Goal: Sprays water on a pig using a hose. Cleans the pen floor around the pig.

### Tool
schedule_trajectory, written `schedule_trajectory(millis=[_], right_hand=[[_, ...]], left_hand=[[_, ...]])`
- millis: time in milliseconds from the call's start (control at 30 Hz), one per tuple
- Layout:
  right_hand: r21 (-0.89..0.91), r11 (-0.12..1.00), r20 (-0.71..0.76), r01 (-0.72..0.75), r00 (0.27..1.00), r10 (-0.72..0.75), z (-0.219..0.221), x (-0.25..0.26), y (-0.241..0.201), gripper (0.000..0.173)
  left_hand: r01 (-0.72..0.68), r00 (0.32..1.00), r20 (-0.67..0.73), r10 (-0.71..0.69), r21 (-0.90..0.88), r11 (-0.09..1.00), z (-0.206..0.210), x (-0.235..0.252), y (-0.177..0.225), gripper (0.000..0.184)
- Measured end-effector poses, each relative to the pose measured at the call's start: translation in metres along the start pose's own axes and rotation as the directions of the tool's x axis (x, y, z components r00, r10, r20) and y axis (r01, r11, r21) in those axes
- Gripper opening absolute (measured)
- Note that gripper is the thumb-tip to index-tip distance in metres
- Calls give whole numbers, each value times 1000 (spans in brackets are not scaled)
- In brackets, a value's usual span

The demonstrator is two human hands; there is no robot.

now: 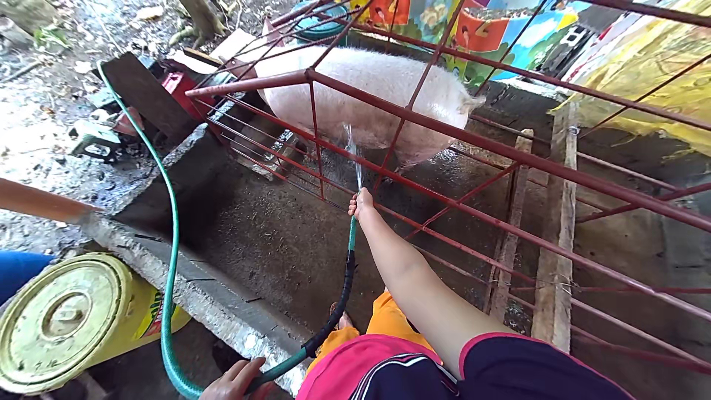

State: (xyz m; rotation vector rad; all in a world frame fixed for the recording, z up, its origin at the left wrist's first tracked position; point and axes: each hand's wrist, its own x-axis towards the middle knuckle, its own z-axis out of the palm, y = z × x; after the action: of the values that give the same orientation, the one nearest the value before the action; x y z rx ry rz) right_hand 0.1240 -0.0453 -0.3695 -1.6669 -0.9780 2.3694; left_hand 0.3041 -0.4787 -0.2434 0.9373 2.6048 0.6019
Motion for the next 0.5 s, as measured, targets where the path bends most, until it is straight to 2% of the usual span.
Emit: schedule_trajectory(millis=[233, 500], right_hand=[[93, 995, -112, 41, 993, -30, -25, 6, 4, 47], [31, 999, -84, 16, 996, -14, -20, -2, 7, 47]], left_hand=[[31, 999, 14, -32, 9, 999, 13, 3, -19, 31], [58, 998, -11, -58, -5, 998, 16, -5, -35, 31]])
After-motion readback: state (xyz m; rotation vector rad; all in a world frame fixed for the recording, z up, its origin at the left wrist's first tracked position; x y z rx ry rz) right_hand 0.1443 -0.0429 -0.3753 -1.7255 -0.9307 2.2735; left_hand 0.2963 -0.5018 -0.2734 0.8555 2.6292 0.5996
